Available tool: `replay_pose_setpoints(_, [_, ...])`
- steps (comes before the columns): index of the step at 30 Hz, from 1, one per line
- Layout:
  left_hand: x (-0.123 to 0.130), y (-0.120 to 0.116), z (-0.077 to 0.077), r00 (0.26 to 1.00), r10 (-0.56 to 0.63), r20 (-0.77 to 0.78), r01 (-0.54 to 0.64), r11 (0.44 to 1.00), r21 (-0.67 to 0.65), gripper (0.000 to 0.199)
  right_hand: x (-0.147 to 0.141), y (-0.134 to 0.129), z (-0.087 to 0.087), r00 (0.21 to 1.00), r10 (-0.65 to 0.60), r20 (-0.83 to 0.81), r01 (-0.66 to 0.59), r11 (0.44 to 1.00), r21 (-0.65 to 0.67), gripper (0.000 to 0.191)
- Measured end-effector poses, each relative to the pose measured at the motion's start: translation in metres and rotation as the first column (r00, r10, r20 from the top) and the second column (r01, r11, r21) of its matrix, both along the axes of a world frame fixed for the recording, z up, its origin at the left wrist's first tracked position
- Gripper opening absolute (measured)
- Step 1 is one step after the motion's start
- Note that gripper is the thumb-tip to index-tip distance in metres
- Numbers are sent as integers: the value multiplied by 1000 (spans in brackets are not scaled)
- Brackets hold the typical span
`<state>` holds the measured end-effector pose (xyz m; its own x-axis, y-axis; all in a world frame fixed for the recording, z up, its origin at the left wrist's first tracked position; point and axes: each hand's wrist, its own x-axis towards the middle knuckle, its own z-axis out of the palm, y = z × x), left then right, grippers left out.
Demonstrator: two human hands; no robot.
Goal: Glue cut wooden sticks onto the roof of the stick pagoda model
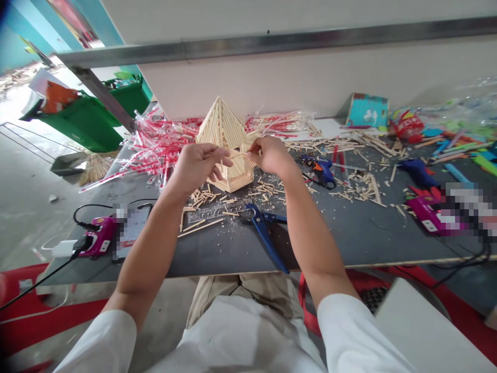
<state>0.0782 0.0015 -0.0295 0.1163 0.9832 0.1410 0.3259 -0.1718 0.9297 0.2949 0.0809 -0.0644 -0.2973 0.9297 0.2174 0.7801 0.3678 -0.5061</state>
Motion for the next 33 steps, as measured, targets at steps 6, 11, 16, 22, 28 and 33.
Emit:
replay_pose_setpoints(6, [-44, -13, 25, 991, 109, -83, -99, 988, 115, 25, -4, -15, 15, 996, 75, 39, -73, 997, -38, 21])
replay_pose_setpoints(11, [-55, -18, 31, 986, 138, -89, -128, 986, 112, 28, -6, -23, 24, 991, 113, 66, -105, 989, -109, 22])
replay_pose_setpoints(16, [-56, -13, 26, 993, 0, -120, 2, 1000, 16, 23, -3, -24, 25, 997, 62, 41, -56, 991, -125, 24])
replay_pose_setpoints(22, [-57, -12, 19, 982, -57, -177, 48, 997, -54, 25, -3, -25, 27, 999, -23, -34, 22, 1000, -19, 23])
replay_pose_setpoints(28, [-47, -11, 14, 908, 25, -418, 10, 997, 80, 33, -12, -31, 33, 983, -34, -178, 52, 994, 99, 21])
replay_pose_setpoints(33, [-35, -11, 11, 811, 86, -578, 6, 988, 154, 36, -17, -36, 36, 966, -1, -260, 58, 976, 209, 31])
